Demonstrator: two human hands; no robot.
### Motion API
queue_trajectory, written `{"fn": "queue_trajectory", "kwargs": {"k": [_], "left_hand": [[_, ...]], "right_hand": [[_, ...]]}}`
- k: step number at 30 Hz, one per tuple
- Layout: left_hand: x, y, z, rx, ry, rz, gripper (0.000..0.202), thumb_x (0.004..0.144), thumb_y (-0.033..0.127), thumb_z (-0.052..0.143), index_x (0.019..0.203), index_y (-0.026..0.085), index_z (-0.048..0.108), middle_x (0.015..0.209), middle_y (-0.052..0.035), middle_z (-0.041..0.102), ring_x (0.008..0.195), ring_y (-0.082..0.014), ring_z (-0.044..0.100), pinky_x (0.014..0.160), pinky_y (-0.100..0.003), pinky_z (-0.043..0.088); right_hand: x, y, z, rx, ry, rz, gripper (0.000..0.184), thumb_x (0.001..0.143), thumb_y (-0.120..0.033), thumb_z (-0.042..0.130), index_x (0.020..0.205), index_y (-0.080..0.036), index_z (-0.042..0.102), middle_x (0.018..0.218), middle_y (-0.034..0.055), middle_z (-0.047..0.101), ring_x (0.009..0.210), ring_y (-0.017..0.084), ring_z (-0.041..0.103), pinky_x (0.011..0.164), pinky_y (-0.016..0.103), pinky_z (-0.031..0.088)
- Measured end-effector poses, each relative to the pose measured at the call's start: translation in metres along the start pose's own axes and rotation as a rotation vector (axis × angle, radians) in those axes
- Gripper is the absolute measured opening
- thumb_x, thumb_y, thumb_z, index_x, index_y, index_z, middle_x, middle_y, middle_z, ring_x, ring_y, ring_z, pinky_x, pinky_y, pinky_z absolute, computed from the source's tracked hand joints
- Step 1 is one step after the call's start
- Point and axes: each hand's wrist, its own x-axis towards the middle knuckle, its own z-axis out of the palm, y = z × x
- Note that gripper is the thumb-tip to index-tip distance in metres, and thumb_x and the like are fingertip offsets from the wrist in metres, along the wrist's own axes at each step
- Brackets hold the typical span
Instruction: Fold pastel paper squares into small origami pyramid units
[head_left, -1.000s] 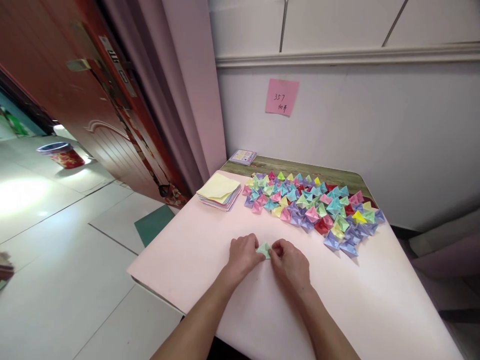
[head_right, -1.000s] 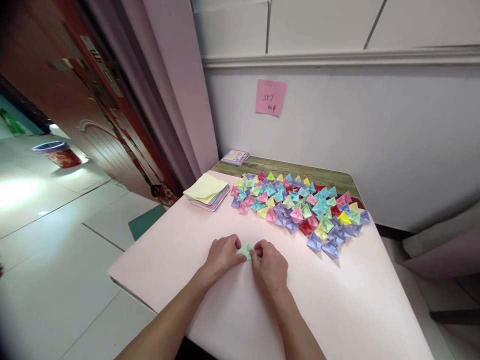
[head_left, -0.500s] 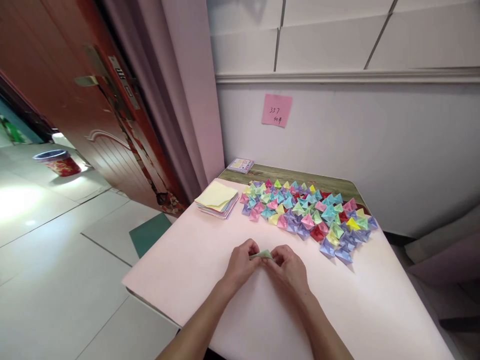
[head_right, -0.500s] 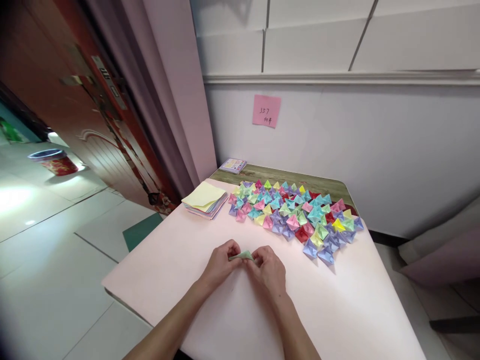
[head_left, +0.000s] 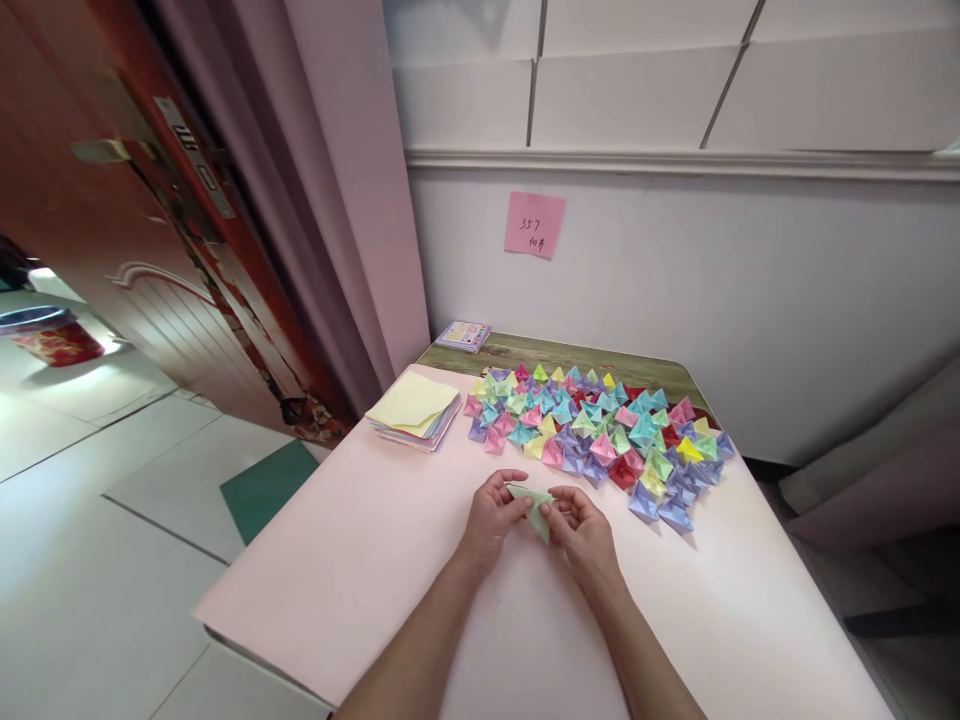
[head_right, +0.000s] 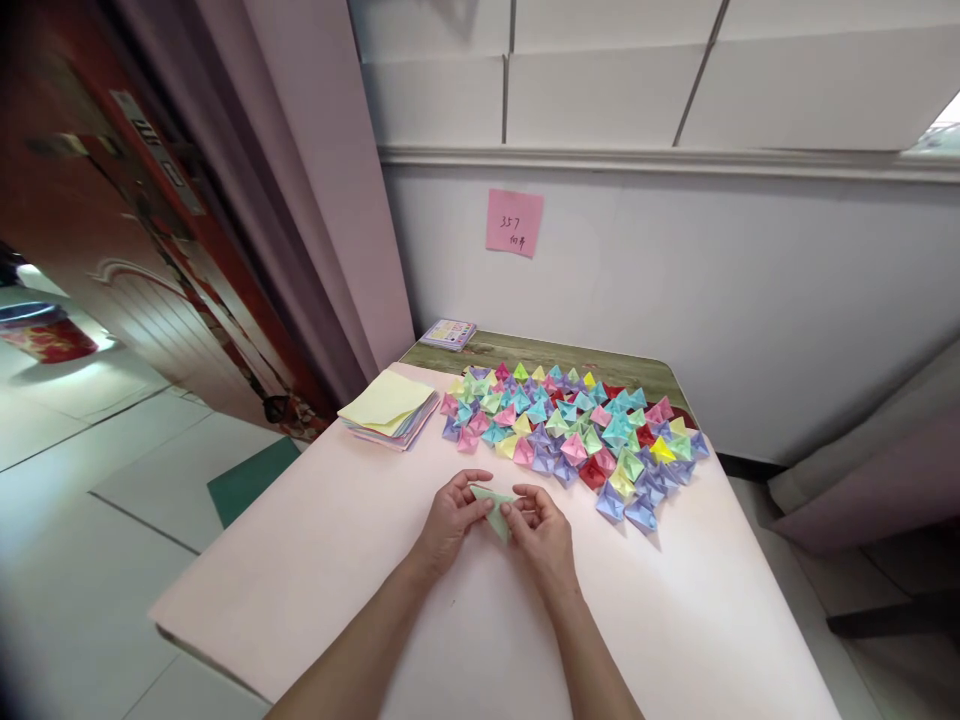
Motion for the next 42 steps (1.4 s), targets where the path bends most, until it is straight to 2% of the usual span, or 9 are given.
{"fn": "queue_trajectory", "kwargs": {"k": [2,4,7,11,16,19,22,27,42], "left_hand": [[-0.003,0.001,-0.003,0.013,-0.054,0.007,0.05,0.065,0.029,0.081,0.107,0.015,0.058,0.064,0.0034,0.061,0.056,-0.0099,0.055,0.059,-0.022,0.043],[-0.005,0.001,-0.004,0.032,-0.083,0.023,0.05,0.067,0.029,0.081,0.108,0.015,0.057,0.068,0.002,0.063,0.059,-0.0105,0.057,0.061,-0.023,0.044],[-0.007,0.002,-0.002,0.065,-0.074,0.045,0.045,0.07,0.033,0.079,0.107,0.016,0.058,0.069,0.0021,0.064,0.061,-0.0113,0.059,0.063,-0.023,0.045],[-0.008,0.002,0.002,0.147,-0.145,0.005,0.03,0.075,0.041,0.074,0.086,0.014,0.063,0.065,-0.0012,0.066,0.055,-0.0125,0.06,0.058,-0.024,0.046],[-0.009,-0.001,0.003,0.238,-0.138,-0.018,0.034,0.076,0.045,0.072,0.068,0.016,0.057,0.052,0.0006,0.062,0.043,-0.0107,0.053,0.048,-0.022,0.04],[-0.01,-0.001,0.004,0.212,-0.102,0.013,0.032,0.078,0.045,0.069,0.072,0.017,0.056,0.05,0.0036,0.057,0.043,-0.0094,0.049,0.048,-0.021,0.038],[-0.011,0.004,0.005,0.158,-0.049,0.078,0.027,0.081,0.043,0.066,0.079,0.018,0.057,0.053,0.0048,0.055,0.047,-0.0088,0.047,0.05,-0.021,0.036],[-0.012,0.009,0.004,0.164,-0.032,0.129,0.023,0.074,0.036,0.073,0.077,0.016,0.063,0.07,0.0004,0.06,0.064,-0.0112,0.052,0.062,-0.023,0.041],[-0.009,0.006,0.003,0.12,0.02,0.106,0.024,0.068,0.033,0.077,0.079,0.015,0.067,0.077,-0.0026,0.065,0.07,-0.0136,0.056,0.067,-0.025,0.044]], "right_hand": [[-0.002,-0.004,0.0,0.041,-0.025,0.014,0.045,0.071,-0.05,0.077,0.101,-0.019,0.065,0.076,0.0011,0.065,0.059,0.014,0.055,0.053,0.025,0.044],[-0.003,-0.008,0.001,0.069,-0.06,0.021,0.038,0.071,-0.049,0.077,0.09,-0.018,0.067,0.07,0.0005,0.064,0.057,0.013,0.053,0.053,0.024,0.043],[-0.005,-0.011,0.0,0.11,-0.028,0.015,0.033,0.072,-0.048,0.077,0.076,-0.017,0.067,0.061,-0.0014,0.06,0.053,0.011,0.048,0.051,0.023,0.037],[-0.005,-0.009,-0.002,0.15,0.057,-0.001,0.032,0.073,-0.047,0.077,0.072,-0.016,0.067,0.058,-0.0031,0.056,0.053,0.01,0.045,0.052,0.023,0.035],[-0.003,-0.009,-0.002,0.147,0.032,0.016,0.034,0.072,-0.049,0.076,0.072,-0.017,0.064,0.056,-0.0042,0.052,0.05,0.01,0.042,0.048,0.022,0.032],[-0.002,-0.009,-0.003,0.151,0.007,0.047,0.034,0.073,-0.05,0.075,0.073,-0.018,0.062,0.052,-0.0059,0.048,0.045,0.009,0.039,0.044,0.021,0.028],[-0.001,-0.008,-0.006,0.212,0.04,0.09,0.033,0.071,-0.048,0.077,0.077,-0.018,0.065,0.056,-0.0037,0.055,0.05,0.011,0.048,0.047,0.021,0.036],[-0.001,-0.009,-0.007,0.269,0.099,0.097,0.033,0.067,-0.046,0.081,0.078,-0.019,0.068,0.064,-0.0006,0.063,0.059,0.014,0.058,0.056,0.025,0.047],[-0.003,-0.009,-0.004,0.188,0.131,0.057,0.032,0.067,-0.047,0.081,0.078,-0.018,0.071,0.062,-0.0005,0.062,0.056,0.013,0.055,0.054,0.024,0.045]]}}
